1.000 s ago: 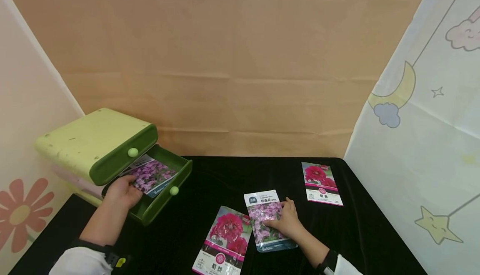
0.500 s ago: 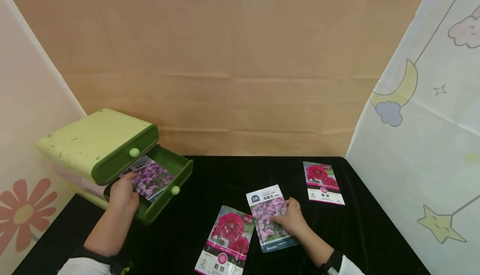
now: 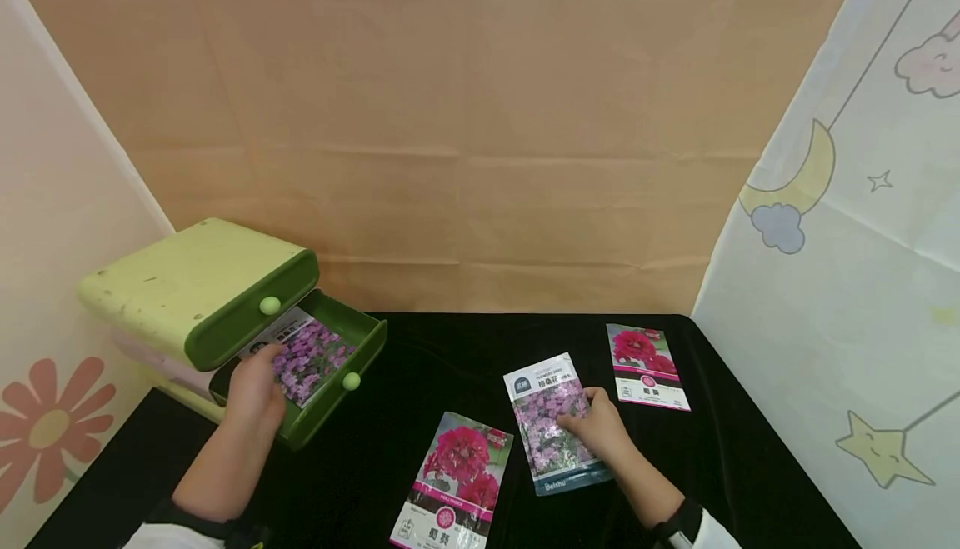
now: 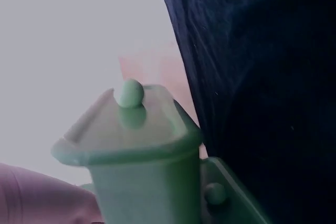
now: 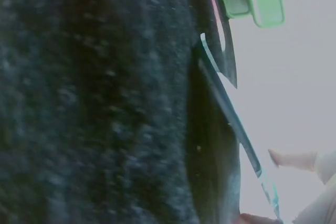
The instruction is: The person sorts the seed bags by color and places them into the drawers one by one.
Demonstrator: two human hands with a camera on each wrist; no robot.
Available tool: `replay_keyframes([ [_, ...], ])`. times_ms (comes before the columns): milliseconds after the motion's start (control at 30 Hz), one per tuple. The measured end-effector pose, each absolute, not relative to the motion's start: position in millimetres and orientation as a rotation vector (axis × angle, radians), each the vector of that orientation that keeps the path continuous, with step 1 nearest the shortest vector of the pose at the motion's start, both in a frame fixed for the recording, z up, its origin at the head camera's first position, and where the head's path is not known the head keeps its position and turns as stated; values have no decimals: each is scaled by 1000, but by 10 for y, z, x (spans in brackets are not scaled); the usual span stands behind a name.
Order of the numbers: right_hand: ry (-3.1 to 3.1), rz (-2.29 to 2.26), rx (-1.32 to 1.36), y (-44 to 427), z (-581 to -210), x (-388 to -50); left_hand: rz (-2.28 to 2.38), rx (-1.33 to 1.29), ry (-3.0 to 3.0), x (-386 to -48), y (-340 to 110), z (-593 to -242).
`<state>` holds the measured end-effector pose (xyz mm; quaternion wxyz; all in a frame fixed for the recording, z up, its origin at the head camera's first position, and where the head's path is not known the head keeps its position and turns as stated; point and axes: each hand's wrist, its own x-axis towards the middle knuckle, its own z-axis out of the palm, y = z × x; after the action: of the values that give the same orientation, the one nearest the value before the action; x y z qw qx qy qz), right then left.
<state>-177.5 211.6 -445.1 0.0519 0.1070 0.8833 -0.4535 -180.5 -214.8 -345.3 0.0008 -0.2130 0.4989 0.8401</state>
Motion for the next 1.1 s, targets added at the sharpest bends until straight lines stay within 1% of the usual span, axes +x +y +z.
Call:
replay_keyframes([
  [133,2650,-1446,325,2152,-4389,-1775,2610,-556,1645,-1736,-2041,-3418],
  [333,2576,-1552,336,2141,-4265,-1756,2619,-378,1924,-1555,-1753,-3442],
  [467,2558,-1638,299,2067,-4193,-1764,2777,-276,2045,-1470,-1523,-3554],
  [767,2365,-1986,150,1639,-4096,-1764,3114,140,2132,-1442,-1124,-3867],
  [867,2270,-2055,61,1466,-4071,-1732,3047,187,2167,-1430,-1020,-3949],
  [1100,2209,-2026,-140,1218,-4019,-1603,2628,155,2176,-1418,-828,-4080],
])
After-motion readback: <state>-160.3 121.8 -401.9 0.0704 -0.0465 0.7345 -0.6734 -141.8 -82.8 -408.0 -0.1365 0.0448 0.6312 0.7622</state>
